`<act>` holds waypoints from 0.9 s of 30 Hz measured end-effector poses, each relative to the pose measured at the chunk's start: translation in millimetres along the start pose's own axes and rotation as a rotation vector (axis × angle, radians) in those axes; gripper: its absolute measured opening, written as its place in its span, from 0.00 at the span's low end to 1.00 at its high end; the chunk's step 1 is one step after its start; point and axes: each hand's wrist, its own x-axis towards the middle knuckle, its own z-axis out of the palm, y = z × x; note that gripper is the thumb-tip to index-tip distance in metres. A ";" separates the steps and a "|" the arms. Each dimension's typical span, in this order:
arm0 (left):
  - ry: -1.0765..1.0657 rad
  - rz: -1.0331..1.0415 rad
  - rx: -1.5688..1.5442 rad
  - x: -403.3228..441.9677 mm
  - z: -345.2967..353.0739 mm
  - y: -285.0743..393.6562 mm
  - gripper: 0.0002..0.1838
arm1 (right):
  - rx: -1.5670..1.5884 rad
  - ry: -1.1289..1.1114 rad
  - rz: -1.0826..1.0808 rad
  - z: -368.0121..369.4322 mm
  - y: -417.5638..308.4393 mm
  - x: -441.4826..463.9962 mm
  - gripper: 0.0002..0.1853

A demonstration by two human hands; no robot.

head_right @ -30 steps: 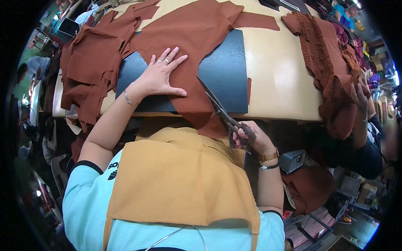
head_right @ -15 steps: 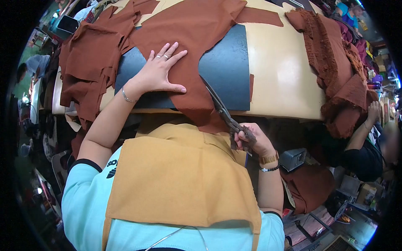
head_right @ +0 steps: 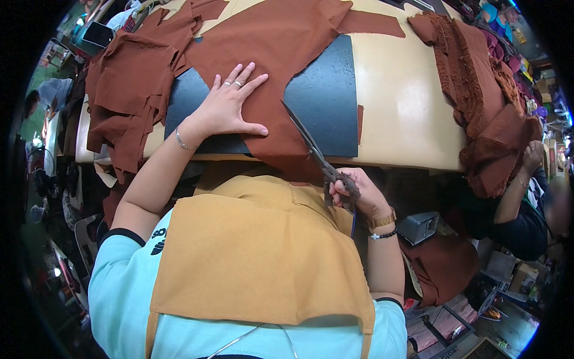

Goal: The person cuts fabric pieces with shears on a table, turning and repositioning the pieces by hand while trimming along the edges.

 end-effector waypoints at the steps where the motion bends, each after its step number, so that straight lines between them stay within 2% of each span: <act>1: 0.004 0.000 0.001 -0.1 0.4 0.2 0.61 | -0.011 -0.007 0.001 -0.6 -0.2 0.6 0.18; 9: 0.018 -0.007 -0.016 -2.5 3.4 -1.1 0.63 | -0.049 -0.011 0.060 -7.0 2.6 -5.6 0.15; 27: 0.017 -0.128 0.004 -18.4 3.8 23.3 0.62 | -0.046 -0.007 0.025 0.7 1.8 -0.4 0.14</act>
